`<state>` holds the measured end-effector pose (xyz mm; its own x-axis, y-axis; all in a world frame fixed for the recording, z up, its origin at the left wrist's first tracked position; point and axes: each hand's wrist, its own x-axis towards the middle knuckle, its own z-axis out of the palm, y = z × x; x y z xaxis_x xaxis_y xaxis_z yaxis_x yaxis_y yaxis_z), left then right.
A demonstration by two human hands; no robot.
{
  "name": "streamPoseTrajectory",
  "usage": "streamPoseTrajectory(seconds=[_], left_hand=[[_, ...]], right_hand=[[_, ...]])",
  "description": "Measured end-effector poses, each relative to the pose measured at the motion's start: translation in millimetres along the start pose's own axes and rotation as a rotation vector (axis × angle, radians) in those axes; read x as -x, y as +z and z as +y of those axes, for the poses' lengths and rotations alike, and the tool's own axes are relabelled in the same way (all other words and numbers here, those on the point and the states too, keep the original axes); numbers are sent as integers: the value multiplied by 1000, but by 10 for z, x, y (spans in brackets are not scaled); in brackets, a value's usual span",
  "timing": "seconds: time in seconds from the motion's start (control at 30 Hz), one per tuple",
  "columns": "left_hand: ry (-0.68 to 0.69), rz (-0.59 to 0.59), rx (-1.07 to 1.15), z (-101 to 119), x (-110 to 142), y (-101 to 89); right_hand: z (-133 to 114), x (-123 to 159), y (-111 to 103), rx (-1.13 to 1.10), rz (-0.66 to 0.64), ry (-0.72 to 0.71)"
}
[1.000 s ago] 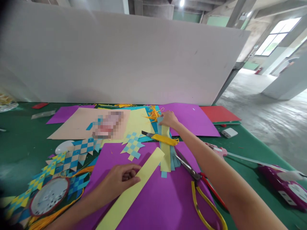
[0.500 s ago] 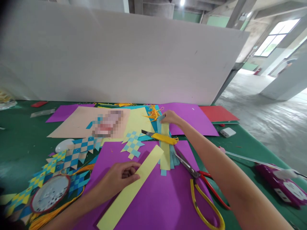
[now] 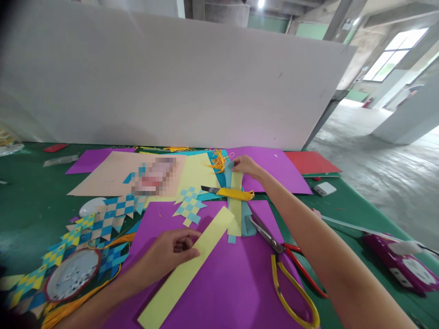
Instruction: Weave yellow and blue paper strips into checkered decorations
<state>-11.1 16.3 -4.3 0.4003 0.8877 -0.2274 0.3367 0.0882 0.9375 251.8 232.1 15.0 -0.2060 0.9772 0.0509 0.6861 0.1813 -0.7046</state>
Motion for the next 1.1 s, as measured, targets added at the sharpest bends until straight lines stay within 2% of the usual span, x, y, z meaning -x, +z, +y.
streamPoseTrajectory(seconds=[0.13, 0.27, 0.3, 0.33, 0.4, 0.47, 0.57, 0.7, 0.77, 0.87, 1.0, 1.1], left_hand=[[-9, 8, 30, -3, -15, 1], [14, 16, 26, -23, -4, 2], [26, 23, 23, -24, -1, 3], [39, 33, 22, -24, 1, 2], [66, 75, 25, -17, -1, -9], [85, 175, 34, -6, -11, -39], [102, 341, 80, 10, -32, -136], [110, 407, 117, 48, -43, -311], [113, 435, 100, 77, -40, -366], [125, 422, 100, 109, -31, -355], [137, 332, 139, 103, -12, -219], [133, 257, 145, 91, 5, -128]], right_hand=[[-181, 144, -11, 71, 163, -45], [-473, 558, -20, 95, 256, -117], [-538, 686, -18, 90, 232, -118], [-592, 812, -15, 63, 142, -111], [-652, 1031, -12, -3, -130, -89], [-635, 1184, -13, 13, -183, -83], [-495, 1294, -21, 199, -8, -70], [-317, 1368, -18, 450, 80, -185], [-313, 1424, 17, 475, 90, -240], [-436, 1540, 150, 273, 47, -198], [-734, 1723, 424, -186, -197, -32], [-913, 1814, 576, -403, -251, 51]])
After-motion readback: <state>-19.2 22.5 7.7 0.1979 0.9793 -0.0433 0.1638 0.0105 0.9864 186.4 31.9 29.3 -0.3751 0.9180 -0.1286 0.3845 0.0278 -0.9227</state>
